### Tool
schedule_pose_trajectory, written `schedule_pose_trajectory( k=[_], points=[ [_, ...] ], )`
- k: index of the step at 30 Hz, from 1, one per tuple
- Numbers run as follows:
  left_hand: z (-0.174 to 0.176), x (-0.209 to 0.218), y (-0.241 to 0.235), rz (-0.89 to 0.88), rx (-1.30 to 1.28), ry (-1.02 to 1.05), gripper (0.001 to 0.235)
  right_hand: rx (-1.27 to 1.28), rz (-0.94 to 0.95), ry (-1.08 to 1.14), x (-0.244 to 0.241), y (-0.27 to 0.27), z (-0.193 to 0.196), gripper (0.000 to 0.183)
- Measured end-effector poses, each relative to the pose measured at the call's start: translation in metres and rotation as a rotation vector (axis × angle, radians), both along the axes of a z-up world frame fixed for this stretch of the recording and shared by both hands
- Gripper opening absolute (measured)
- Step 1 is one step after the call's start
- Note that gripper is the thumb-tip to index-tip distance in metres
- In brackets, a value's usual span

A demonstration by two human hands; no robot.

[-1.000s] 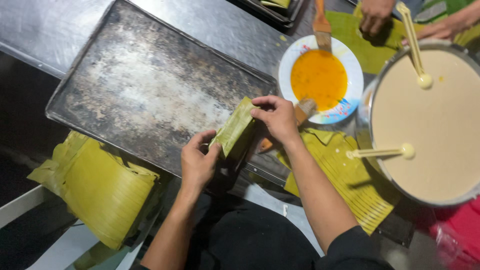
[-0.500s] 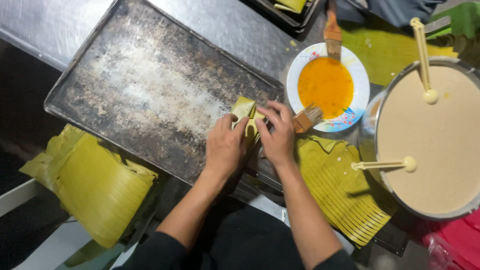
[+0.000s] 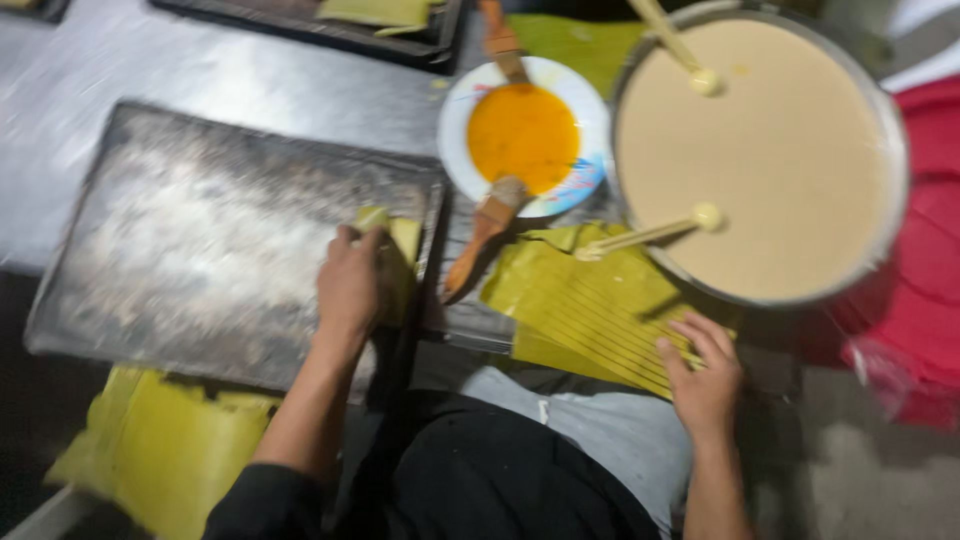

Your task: The person scoops a beige batter onto a banana leaf, folds the leaf to enclose the batter, and places the wrapped packet onto a metal tray. The person repeats this process multiple times, arranging the finished packets in rows on the tray.

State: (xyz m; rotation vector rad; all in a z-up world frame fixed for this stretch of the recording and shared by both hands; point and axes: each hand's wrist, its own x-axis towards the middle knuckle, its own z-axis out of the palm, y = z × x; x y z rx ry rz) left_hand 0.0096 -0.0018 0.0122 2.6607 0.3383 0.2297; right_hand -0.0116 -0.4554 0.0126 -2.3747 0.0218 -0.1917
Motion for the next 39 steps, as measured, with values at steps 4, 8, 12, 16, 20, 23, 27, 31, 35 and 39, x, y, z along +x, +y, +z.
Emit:
schedule_pose_trajectory(
  k=[4,8,12,16,20,23,27,31,35,39],
  points=[
    [0.007,0.013,-0.044,-0.075,-0.009,-0.23,0.034,-0.238,0.181,0.047,-0.006,-0.009,-0.01,0.061],
    [-0.015,0.031,-0.096,-0.258,0.068,-0.231,0.052,-0.323,0.239,0.18,-0.027,-0.009,-0.021,0.069],
    [-0.022,0.048,-0.108,-0.264,0.252,-0.127,0.052,-0.272,0.238,0.093,-0.04,-0.024,-0.022,0.06],
    [-0.011,0.049,-0.106,-0.227,0.007,-0.072,0.036,-0.186,0.202,0.085,-0.047,-0.035,-0.025,0.048],
    [0.001,0.065,-0.116,-0.152,-0.119,0.016,0.031,-0.154,0.178,0.089,-0.044,-0.041,-0.031,0.039],
    [0.012,0.074,-0.123,-0.125,-0.082,0.053,0.029,-0.16,0.176,0.132,-0.032,-0.037,-0.03,0.032],
    [0.012,0.029,-0.174,-0.262,-0.159,0.156,0.033,-0.133,0.169,0.136,-0.029,-0.032,-0.026,0.027],
    [-0.003,-0.038,-0.228,-0.521,-0.114,0.25,0.026,-0.102,0.18,0.152,-0.017,-0.029,-0.025,0.027],
    [-0.025,-0.032,-0.21,-0.476,-0.154,0.315,0.032,-0.087,0.216,0.101,-0.022,-0.034,-0.033,0.019],
    [-0.035,0.033,-0.23,-0.526,-0.108,0.244,0.03,-0.037,0.184,0.045,-0.015,-0.029,-0.031,0.019]
  ],
)
